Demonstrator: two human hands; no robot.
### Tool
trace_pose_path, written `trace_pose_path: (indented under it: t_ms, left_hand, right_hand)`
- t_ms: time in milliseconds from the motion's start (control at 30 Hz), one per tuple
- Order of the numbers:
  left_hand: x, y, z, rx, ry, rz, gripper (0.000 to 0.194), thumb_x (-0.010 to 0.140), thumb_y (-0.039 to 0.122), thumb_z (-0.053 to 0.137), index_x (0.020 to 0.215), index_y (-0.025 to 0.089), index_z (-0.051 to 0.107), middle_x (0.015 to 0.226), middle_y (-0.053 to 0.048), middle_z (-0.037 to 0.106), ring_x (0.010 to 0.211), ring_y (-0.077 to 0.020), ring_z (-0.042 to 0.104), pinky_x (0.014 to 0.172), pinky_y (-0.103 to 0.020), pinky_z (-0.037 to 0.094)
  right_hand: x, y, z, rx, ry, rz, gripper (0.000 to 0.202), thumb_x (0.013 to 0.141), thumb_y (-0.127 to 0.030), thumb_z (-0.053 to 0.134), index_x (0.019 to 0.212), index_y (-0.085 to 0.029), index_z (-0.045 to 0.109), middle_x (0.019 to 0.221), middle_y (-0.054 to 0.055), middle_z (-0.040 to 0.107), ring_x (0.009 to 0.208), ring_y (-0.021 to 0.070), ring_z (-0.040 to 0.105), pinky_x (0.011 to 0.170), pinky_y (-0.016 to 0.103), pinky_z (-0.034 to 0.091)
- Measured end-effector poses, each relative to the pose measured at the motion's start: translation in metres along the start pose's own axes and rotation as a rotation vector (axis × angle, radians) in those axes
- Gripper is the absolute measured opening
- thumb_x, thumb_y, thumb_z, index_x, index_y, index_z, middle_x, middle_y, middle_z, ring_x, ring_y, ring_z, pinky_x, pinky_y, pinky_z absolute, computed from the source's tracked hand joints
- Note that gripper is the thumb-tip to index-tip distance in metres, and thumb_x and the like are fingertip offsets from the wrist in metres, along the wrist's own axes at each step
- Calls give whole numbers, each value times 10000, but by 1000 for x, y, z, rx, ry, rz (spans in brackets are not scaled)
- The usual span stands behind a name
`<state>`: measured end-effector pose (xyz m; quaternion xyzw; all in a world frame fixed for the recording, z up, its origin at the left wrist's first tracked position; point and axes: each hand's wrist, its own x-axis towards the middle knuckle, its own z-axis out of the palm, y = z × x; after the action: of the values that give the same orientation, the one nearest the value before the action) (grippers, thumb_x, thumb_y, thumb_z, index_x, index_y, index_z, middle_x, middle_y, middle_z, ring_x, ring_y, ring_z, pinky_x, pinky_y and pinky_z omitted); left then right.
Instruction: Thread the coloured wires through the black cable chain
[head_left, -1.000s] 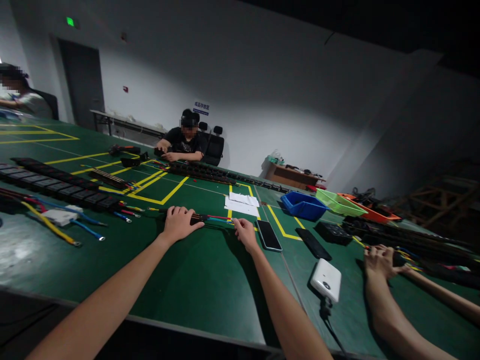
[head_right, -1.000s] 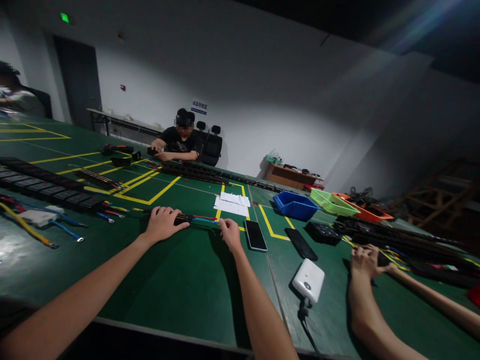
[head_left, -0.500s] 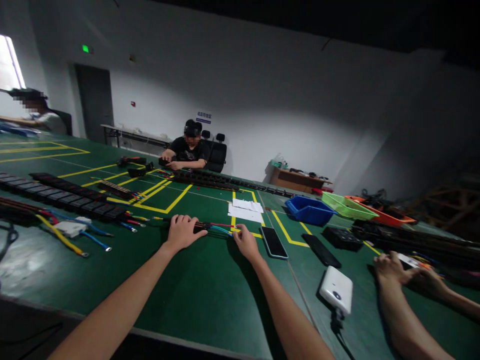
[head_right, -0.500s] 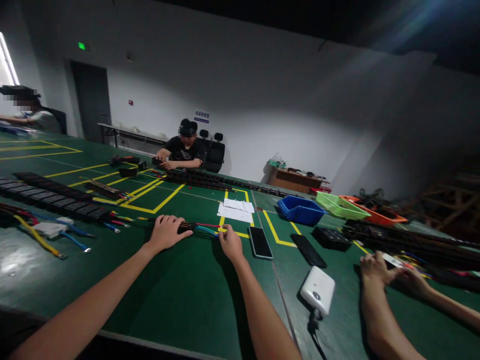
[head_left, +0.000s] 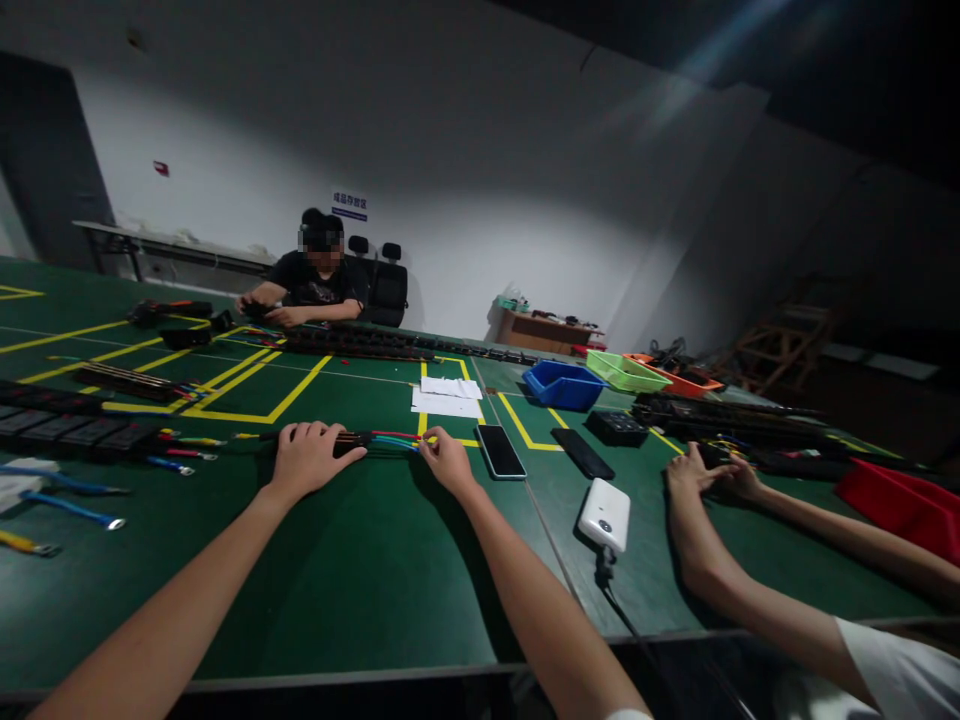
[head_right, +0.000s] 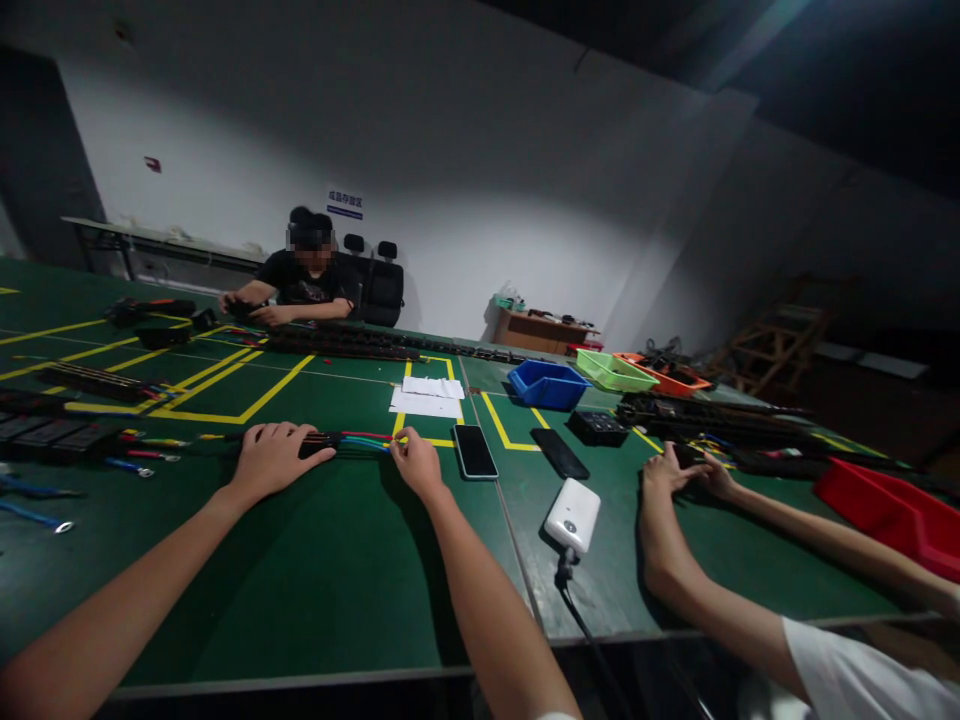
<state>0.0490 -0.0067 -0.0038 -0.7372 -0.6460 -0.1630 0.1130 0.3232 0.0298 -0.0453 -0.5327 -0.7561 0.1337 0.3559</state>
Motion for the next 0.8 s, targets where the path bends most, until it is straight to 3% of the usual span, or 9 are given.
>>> trace_pose_path:
  t_ms: [200,433,667,800]
  left_hand:
    - [0,1,-2,16,-10,5,739,860,791,364,1157,196,687,1122,-174,679,1088,-360,570,983,-498,301]
    - [-1,1,0,15,-1,-4,715,855,784,384,1158,214,690,1130,-173,679,1101,-366,563,991,-502,286]
    - [-1,2,-2,17,-9,-8,726,854,795,374,1160,216,688,1136,-171,680,1112,-367,557,992,-496,290]
    - [-1,0,0,12,-6,-6,724,856,788,379,1165,211,688,1149,-178,677,1112,-367,555,998,-500,288]
  right_hand:
    - [-2,-8,-3,-10,47,63,371,970,-340,573,1312,-212,510,823,13,708,749,188,657,596,242,351]
    - [-4,-16,-6,-7,134,66,271,993,-326,530,1238,-213,544,753,3,694,685,186,653,613,246,379]
    - [-5,-12,-6,-7,29,58,198,999,-331,523,1154,-236,601,776,4,705,678,165,648,602,228,386]
    - [-6,-15,-7,-43,62,61,206,1015,-380,496,1112,-235,606,778,9,698,655,158,625,571,226,345]
